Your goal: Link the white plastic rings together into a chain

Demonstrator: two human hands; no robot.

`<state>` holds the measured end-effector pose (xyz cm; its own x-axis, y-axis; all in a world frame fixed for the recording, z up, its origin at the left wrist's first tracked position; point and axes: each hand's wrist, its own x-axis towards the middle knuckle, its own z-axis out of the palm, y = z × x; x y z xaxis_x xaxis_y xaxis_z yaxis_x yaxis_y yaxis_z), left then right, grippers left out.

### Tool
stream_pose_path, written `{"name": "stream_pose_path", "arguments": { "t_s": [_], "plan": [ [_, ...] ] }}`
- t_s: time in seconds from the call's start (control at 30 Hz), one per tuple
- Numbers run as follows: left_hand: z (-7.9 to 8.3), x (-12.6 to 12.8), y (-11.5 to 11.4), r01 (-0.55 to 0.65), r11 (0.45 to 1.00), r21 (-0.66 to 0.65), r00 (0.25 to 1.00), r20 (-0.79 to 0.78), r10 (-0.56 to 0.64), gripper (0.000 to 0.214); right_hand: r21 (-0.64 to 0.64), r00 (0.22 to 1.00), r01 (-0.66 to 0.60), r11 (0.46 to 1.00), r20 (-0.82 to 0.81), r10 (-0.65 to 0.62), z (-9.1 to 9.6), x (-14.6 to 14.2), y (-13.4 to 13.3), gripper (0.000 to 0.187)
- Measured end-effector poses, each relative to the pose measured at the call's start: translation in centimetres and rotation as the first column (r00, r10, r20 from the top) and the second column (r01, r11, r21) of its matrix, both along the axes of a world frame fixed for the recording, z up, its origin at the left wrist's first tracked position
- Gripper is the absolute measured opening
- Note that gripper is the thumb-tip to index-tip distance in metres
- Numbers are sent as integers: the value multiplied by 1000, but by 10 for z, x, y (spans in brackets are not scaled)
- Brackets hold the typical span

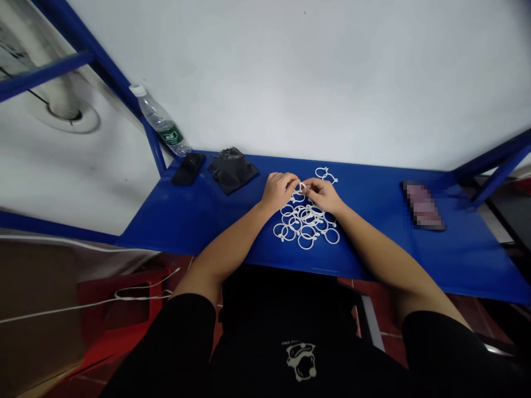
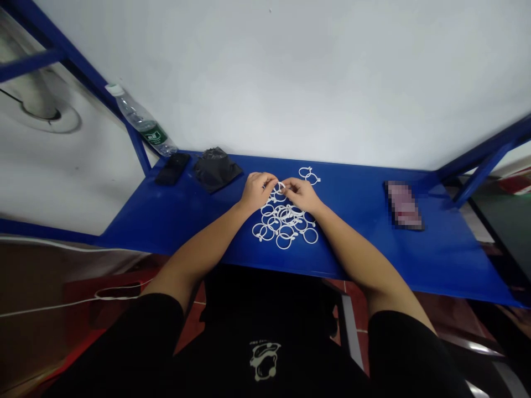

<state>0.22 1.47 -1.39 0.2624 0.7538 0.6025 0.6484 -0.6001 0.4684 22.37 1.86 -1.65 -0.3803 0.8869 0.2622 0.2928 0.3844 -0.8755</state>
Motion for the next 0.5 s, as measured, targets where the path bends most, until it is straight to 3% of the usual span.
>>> {"name": "stream_pose_path", "arguments": {
  "t_s": [0.27,0.5],
  "plan": [
    [-3,2,-2,-9,999,36,998,64,7,10,14,1000,-24,1000,-10,24,0,-1,-1,32],
    [0,6,-4,60,997,-45,997,-36,-62,19,-48,967,71,996,-241,-81,2,2,6,27]
  ]
}}
